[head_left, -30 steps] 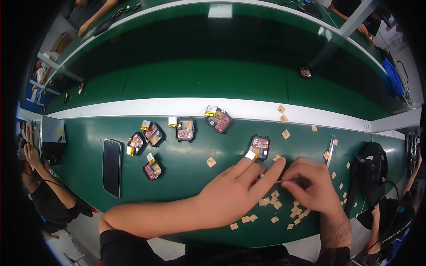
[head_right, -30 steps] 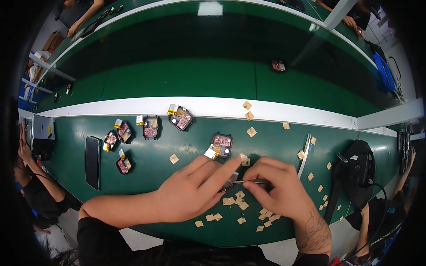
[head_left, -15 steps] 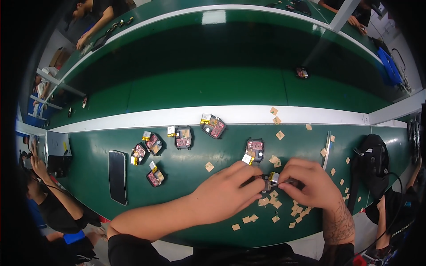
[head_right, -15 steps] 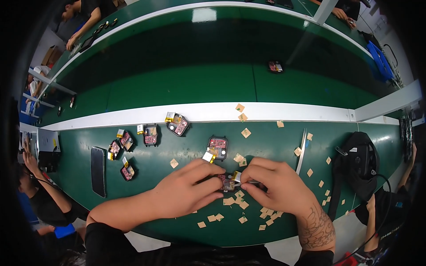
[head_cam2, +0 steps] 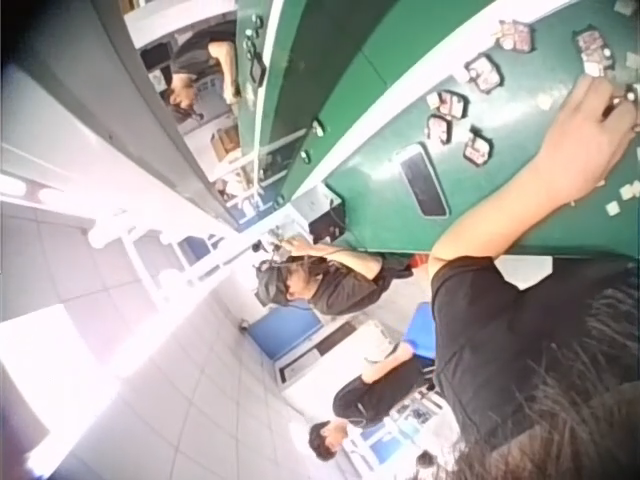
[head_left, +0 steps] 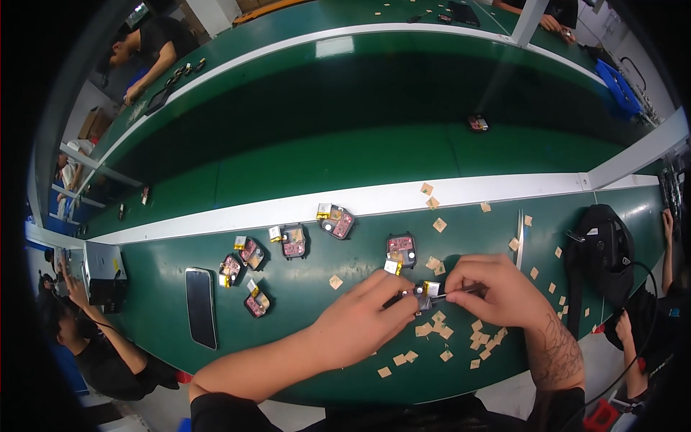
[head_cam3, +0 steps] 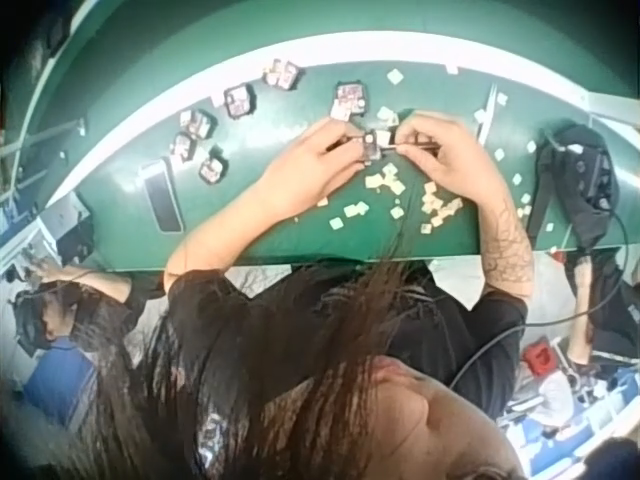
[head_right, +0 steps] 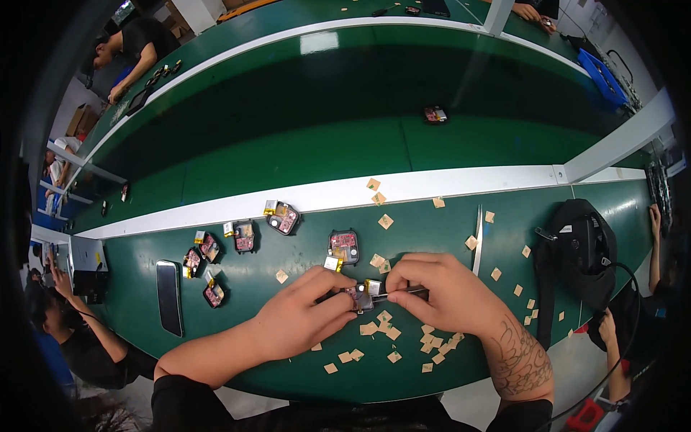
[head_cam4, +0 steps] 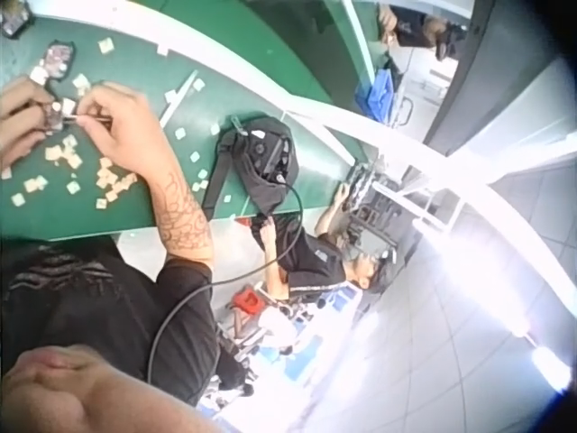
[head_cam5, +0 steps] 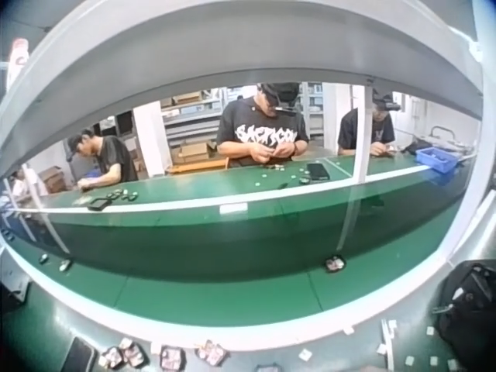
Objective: Manually assemble or check small electronic components on a factory assembly line.
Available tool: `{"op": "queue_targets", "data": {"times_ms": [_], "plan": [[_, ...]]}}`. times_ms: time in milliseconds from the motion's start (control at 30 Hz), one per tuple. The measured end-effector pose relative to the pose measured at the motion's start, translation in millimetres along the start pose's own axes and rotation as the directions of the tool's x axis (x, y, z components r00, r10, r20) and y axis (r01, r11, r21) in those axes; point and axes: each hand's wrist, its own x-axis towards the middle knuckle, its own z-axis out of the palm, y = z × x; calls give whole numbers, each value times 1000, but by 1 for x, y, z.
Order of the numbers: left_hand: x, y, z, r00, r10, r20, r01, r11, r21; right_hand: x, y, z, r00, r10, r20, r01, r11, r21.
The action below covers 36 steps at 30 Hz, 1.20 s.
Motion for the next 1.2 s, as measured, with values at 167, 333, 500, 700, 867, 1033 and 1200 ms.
{"op": "queue_targets", "data": {"times_ms": [167, 333, 500, 700, 867, 1033, 1200], "plan": [[0, 0, 1, 1000, -16, -20, 16, 1000, -5, 0, 6, -3, 999, 46, -15, -44, 996, 78], [0, -2, 3, 999, 2, -53, -2, 1000, 4, -1, 1, -4, 997, -74, -21, 74, 997, 13], [1, -3, 5, 998, 11, -60, -9, 1000, 26, -3, -6, 8, 984, -177, -16, 160, 921, -356], [1, -4, 5, 998, 36, -49, -34, 999, 36, -2, 5, 12, 940, -330, 89, 331, 813, -479], [2, -4, 8, 998, 42, -49, -41, 999, 26, 0, 0, 22, 991, -104, -89, 95, 991, -98], [-2, -5, 8, 997, 66, -31, -63, 994, 92, -2, 6, 5, 990, -129, 54, 133, 988, -79], [-2, -6, 6, 995, 98, -13, -96, 989, 116, -5, 4, 0, 986, -135, 98, 144, 985, -93]]}}
